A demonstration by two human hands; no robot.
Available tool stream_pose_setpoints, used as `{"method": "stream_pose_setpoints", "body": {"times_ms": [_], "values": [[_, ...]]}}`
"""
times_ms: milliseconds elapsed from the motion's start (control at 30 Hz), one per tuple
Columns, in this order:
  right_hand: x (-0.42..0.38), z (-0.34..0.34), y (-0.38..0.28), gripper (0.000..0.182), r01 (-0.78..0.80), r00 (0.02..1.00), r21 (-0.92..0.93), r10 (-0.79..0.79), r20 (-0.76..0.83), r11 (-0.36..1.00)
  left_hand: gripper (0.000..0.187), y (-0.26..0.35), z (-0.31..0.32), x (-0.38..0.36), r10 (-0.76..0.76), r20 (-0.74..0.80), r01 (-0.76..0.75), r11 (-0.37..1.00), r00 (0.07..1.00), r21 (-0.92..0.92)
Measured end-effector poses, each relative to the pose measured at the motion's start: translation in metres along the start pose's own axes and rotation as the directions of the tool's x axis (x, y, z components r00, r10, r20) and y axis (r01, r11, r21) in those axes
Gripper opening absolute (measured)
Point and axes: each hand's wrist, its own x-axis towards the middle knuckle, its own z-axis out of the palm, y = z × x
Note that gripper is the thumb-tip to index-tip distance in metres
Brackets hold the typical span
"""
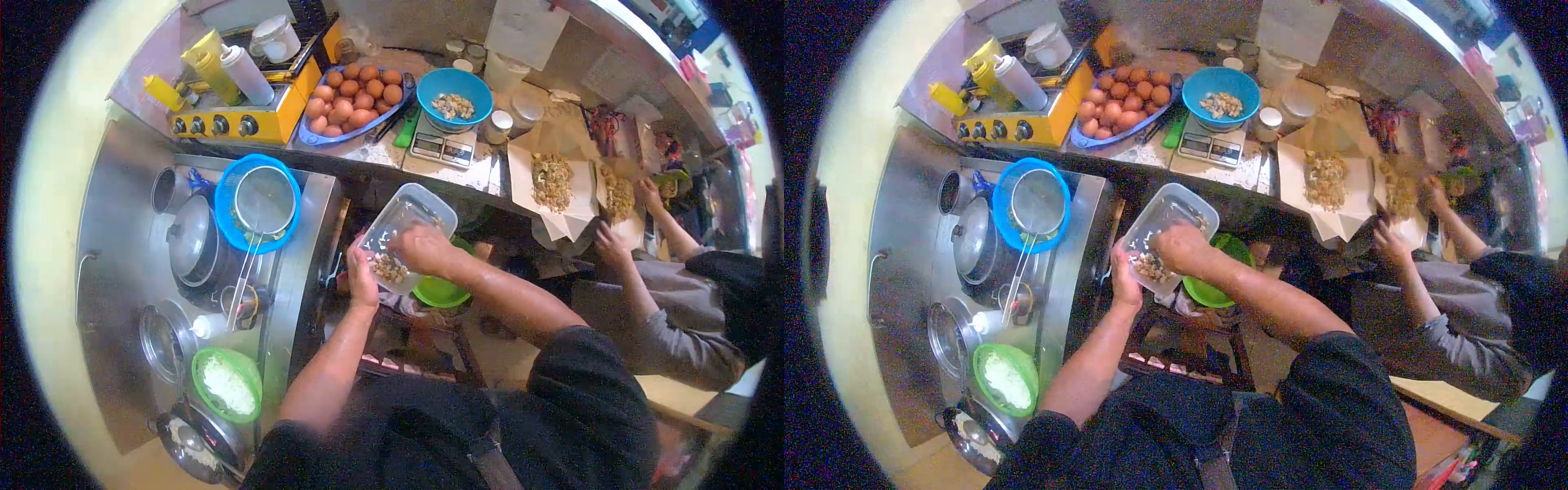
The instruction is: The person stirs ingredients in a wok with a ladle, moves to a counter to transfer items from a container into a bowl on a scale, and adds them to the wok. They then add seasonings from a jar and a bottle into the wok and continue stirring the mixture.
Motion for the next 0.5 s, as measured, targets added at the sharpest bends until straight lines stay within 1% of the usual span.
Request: {"method": "stream_pose_setpoints", "body": {"times_ms": [100,167,200,233,267,333,433,500], "values": [[-0.003,-0.020,0.004,0.025,-0.122,0.990,0.200,0.133,-0.042,0.972,0.061,0.004,0.004,0.005,-0.048,0.004,0.048,0.999,0.999,0.003],[0.004,-0.051,0.039,0.030,-0.052,0.973,0.185,0.092,-0.213,0.981,0.061,0.013,0.008,0.011,-0.044,0.002,0.044,0.997,0.999,0.062],[0.014,-0.066,0.067,0.028,-0.024,0.897,0.223,0.120,-0.426,0.974,0.061,0.014,0.010,0.015,-0.044,-0.001,0.044,0.995,0.999,0.089],[0.027,-0.082,0.102,0.026,-0.092,0.843,0.312,0.241,-0.481,0.946,0.060,0.012,0.010,0.018,-0.052,0.007,0.052,0.996,0.999,0.073],[0.037,-0.117,0.119,0.020,-0.218,0.812,0.206,0.295,-0.504,0.954,0.060,0.011,0.010,0.024,-0.057,0.016,0.056,0.997,0.998,0.056],[0.071,-0.136,0.185,0.018,-0.298,0.741,0.146,0.325,-0.587,0.943,0.059,0.008,0.009,0.030,-0.067,0.016,0.067,0.997,0.998,0.025],[0.105,-0.150,0.227,0.020,-0.322,0.831,0.038,0.302,-0.468,0.946,0.058,0.000,0.006,0.027,-0.071,-0.025,0.070,0.997,0.997,-0.021],[0.125,-0.144,0.242,0.019,-0.333,0.863,-0.031,0.291,-0.414,0.942,0.057,-0.005,-0.001,0.020,-0.064,-0.035,0.066,0.996,0.997,0.065]]}}
